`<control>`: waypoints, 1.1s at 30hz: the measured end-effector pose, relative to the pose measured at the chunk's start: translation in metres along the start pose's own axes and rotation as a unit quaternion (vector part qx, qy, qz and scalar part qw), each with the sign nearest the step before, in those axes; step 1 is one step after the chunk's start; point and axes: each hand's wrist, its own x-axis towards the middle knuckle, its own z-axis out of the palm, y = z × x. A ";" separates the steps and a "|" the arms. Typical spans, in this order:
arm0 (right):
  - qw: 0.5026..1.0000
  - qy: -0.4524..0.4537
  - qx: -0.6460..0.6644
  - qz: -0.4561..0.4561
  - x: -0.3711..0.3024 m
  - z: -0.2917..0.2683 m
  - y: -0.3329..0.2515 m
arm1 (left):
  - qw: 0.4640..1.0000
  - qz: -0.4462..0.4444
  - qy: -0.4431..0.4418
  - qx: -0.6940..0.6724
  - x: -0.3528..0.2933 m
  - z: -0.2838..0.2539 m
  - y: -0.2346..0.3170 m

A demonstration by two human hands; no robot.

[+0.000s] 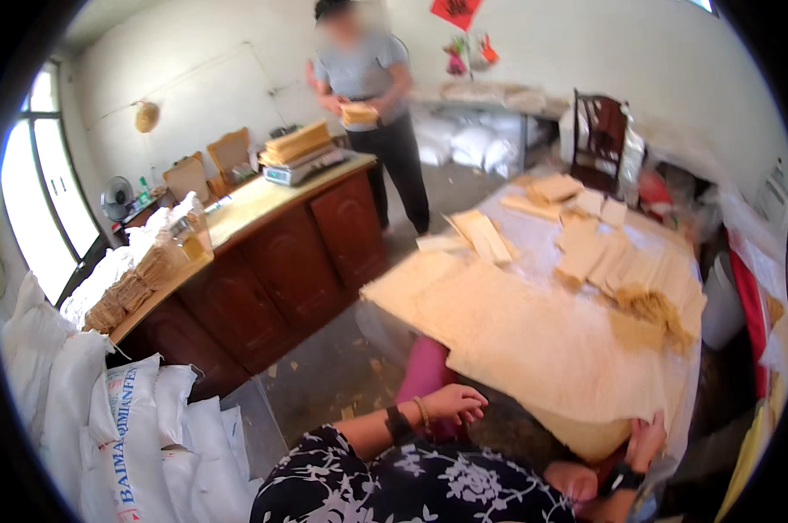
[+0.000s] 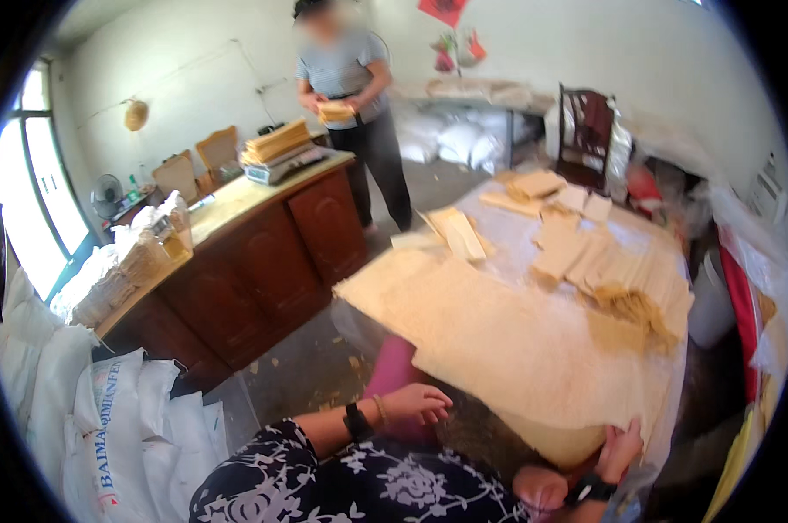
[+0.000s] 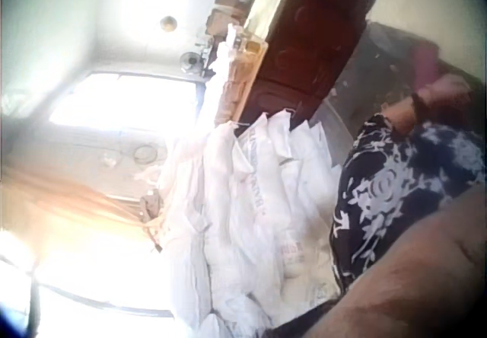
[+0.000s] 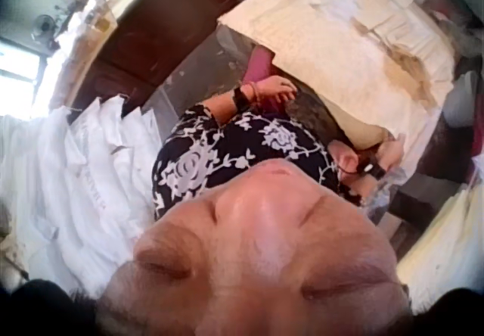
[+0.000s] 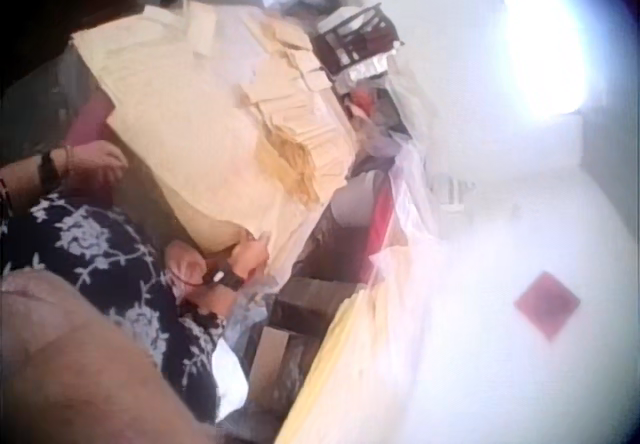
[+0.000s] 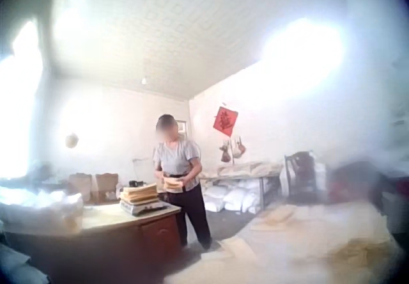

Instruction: The person sorts and stacks large sheets of thin paper by hand on a table, peeling them apart and smoothing them out.

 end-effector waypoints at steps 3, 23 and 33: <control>0.995 -0.063 -0.077 -0.027 0.025 -0.033 0.016 | 0.994 0.025 -0.054 -0.090 -0.009 0.009 -0.010; 0.991 0.009 0.066 -0.112 -0.049 0.077 -0.079 | 0.945 -0.073 -0.150 -0.281 0.095 0.085 0.051; 0.988 0.031 0.147 -0.042 -0.104 0.101 -0.095 | 0.840 -0.136 -0.499 -0.162 0.108 0.098 0.075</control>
